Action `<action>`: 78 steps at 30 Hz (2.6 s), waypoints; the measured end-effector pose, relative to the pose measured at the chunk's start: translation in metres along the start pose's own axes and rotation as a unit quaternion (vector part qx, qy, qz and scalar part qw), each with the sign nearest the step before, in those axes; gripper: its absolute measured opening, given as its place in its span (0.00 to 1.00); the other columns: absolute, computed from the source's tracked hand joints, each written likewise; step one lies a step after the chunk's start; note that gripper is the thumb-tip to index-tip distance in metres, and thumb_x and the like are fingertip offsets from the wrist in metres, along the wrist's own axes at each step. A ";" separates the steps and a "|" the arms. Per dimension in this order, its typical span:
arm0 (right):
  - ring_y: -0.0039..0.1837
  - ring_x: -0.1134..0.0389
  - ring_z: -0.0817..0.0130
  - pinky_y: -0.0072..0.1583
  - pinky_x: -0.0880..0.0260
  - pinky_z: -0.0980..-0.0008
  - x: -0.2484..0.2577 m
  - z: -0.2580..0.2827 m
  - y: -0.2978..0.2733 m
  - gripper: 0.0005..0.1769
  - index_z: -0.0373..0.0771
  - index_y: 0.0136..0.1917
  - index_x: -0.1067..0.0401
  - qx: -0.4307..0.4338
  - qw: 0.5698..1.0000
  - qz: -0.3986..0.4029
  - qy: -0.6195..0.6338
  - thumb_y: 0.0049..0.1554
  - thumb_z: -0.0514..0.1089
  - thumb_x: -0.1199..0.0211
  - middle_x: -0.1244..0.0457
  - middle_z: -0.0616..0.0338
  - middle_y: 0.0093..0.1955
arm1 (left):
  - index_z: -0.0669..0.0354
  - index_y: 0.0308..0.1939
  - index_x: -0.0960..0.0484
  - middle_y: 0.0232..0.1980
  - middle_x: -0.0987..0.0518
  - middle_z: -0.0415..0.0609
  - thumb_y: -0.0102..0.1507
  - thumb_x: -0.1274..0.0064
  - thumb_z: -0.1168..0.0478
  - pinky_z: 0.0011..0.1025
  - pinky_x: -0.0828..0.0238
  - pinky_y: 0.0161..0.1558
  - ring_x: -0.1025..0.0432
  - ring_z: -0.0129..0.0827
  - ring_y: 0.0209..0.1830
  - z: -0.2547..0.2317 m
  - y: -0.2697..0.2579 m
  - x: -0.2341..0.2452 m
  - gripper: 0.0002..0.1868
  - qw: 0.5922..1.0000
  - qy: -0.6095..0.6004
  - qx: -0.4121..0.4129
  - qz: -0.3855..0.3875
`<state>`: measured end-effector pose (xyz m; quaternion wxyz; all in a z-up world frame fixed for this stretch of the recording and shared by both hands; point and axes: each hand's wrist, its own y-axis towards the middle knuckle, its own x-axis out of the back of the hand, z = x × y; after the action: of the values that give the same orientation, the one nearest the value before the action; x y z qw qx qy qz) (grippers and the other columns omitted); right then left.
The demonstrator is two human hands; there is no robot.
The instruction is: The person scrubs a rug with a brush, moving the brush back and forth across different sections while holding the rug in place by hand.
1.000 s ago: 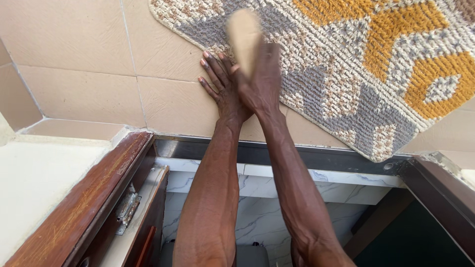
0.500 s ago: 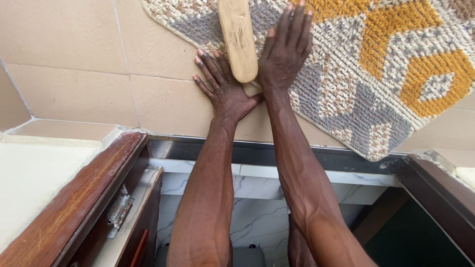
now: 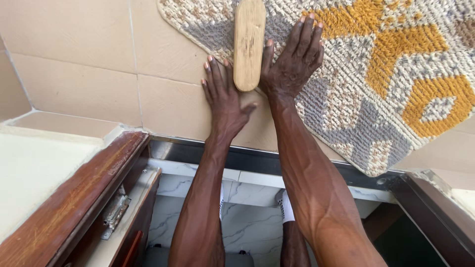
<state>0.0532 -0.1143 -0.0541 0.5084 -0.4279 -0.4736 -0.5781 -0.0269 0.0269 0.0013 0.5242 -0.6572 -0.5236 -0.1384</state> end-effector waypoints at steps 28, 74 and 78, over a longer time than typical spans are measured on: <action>0.87 0.64 0.60 0.83 0.60 0.49 -0.017 -0.006 -0.005 0.39 0.41 0.84 0.57 -0.014 0.997 0.014 -0.074 0.73 0.67 0.55 0.60 0.57 0.86 | 0.41 0.81 0.44 0.74 0.41 0.58 0.74 0.53 0.43 0.50 0.32 0.67 0.37 0.49 0.70 -0.047 0.056 -0.002 0.33 0.965 -0.058 -0.069 -0.244; 0.87 0.62 0.56 0.82 0.59 0.49 -0.002 0.004 0.001 0.35 0.37 0.83 0.53 -0.015 0.999 0.031 -0.038 0.71 0.58 0.56 0.58 0.51 0.86 | 0.60 0.81 0.48 0.77 0.40 0.61 0.72 0.42 0.58 0.45 0.28 0.75 0.39 0.52 0.78 0.009 0.090 -0.001 0.40 0.950 -0.030 -0.173 -0.259; 0.87 0.62 0.55 0.83 0.59 0.48 0.003 0.008 0.001 0.35 0.37 0.82 0.53 -0.015 0.999 0.023 -0.017 0.69 0.56 0.56 0.58 0.51 0.86 | 0.58 0.81 0.47 0.74 0.40 0.63 0.69 0.38 0.58 0.42 0.25 0.67 0.36 0.53 0.74 0.051 0.071 0.031 0.43 0.927 -0.033 -0.014 -0.372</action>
<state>0.0542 -0.1074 -0.0491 0.5076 -0.4558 -0.4632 -0.5657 0.0263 0.0927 -0.0359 0.4081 -0.4263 -0.7458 -0.3089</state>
